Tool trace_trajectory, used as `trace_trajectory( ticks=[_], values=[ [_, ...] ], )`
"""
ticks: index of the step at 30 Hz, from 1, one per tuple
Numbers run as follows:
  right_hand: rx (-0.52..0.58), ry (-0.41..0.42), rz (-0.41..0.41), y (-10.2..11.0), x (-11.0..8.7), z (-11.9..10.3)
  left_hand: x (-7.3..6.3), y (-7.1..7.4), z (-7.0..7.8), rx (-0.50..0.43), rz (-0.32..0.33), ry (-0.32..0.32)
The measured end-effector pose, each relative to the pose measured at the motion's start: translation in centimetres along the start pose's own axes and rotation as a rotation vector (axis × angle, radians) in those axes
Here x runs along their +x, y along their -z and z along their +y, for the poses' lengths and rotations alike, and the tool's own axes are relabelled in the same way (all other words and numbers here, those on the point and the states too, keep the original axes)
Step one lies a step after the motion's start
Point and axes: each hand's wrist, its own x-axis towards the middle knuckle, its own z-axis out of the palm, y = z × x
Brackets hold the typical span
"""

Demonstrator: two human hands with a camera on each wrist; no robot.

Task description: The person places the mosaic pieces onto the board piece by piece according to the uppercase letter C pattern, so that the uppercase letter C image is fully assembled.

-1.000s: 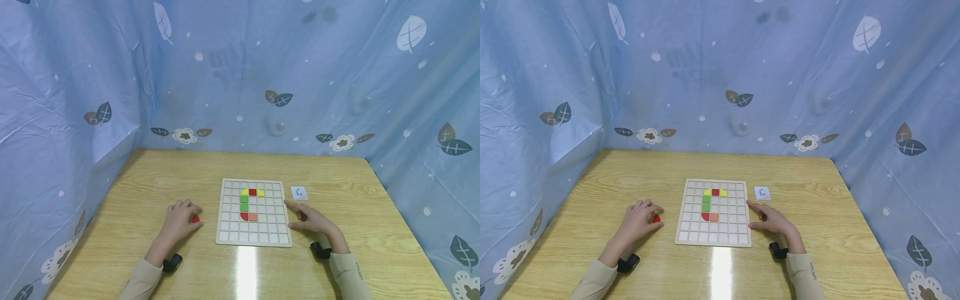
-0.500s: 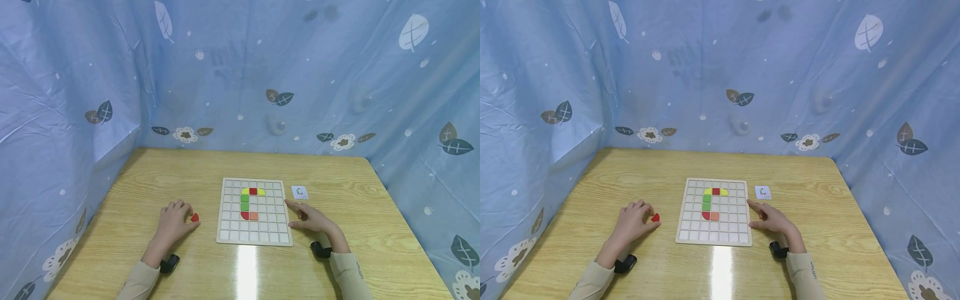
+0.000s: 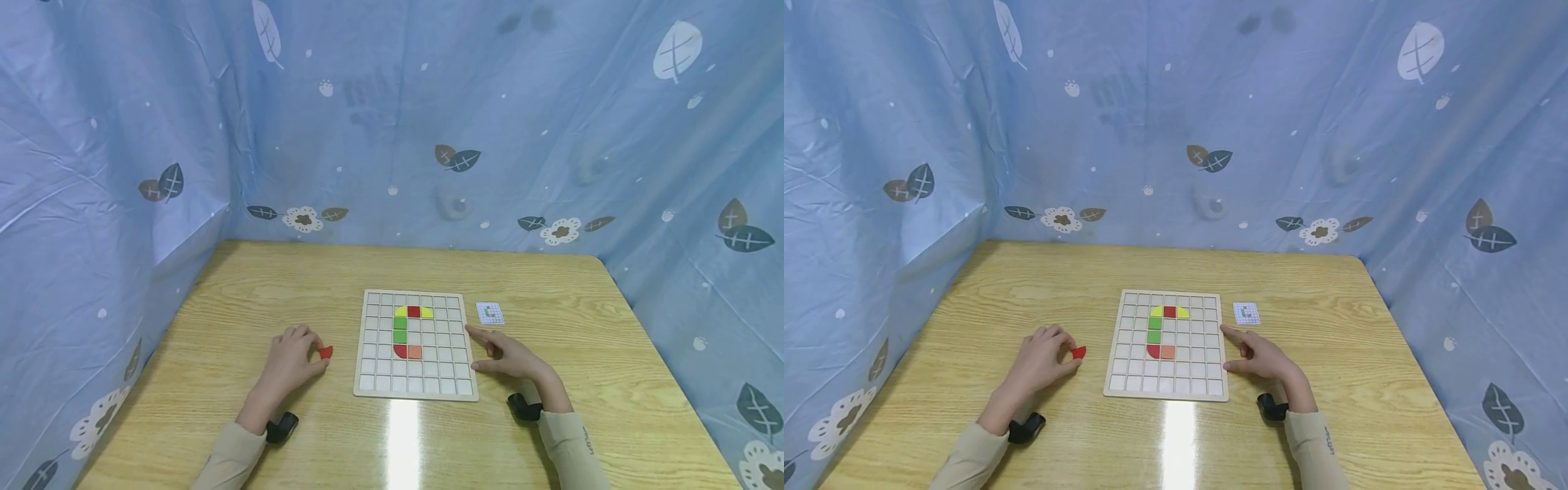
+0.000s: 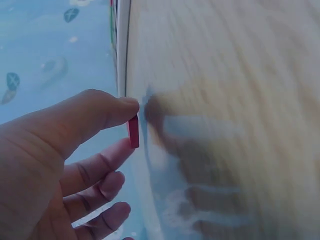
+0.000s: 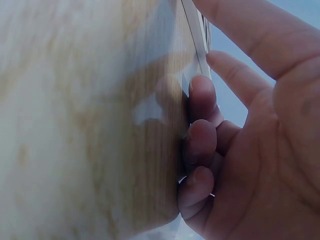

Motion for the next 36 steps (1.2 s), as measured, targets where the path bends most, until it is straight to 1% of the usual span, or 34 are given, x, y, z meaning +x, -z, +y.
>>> trace_trajectory(
  ticks=[7, 11, 15, 21, 32, 36],
  values=[
    [-0.001, -0.003, -0.001, 0.0, 0.0, -0.1, 1.0, 0.1, 1.6, -0.025, -0.002, -0.044],
    [-0.001, 0.006, 0.001, 0.0, 0.0, -0.1, 1.7, 0.0, 2.5, -0.039, -0.009, -0.085],
    [0.003, 0.015, -0.001, 0.0, 0.0, -0.2, 2.3, -0.2, 3.2, -0.032, -0.016, -0.123],
    [0.017, 0.016, 0.001, 0.2, 0.0, -0.4, 3.1, -0.5, 4.3, -0.056, -0.036, -0.153],
    [0.011, 0.003, 0.003, 0.1, -0.1, -0.4, 4.1, -1.4, 5.8, -0.087, -0.074, -0.223],
    [0.013, -0.003, 0.002, 0.0, -0.1, -0.3, 4.4, -1.8, 6.4, -0.079, -0.083, -0.241]
  ],
)
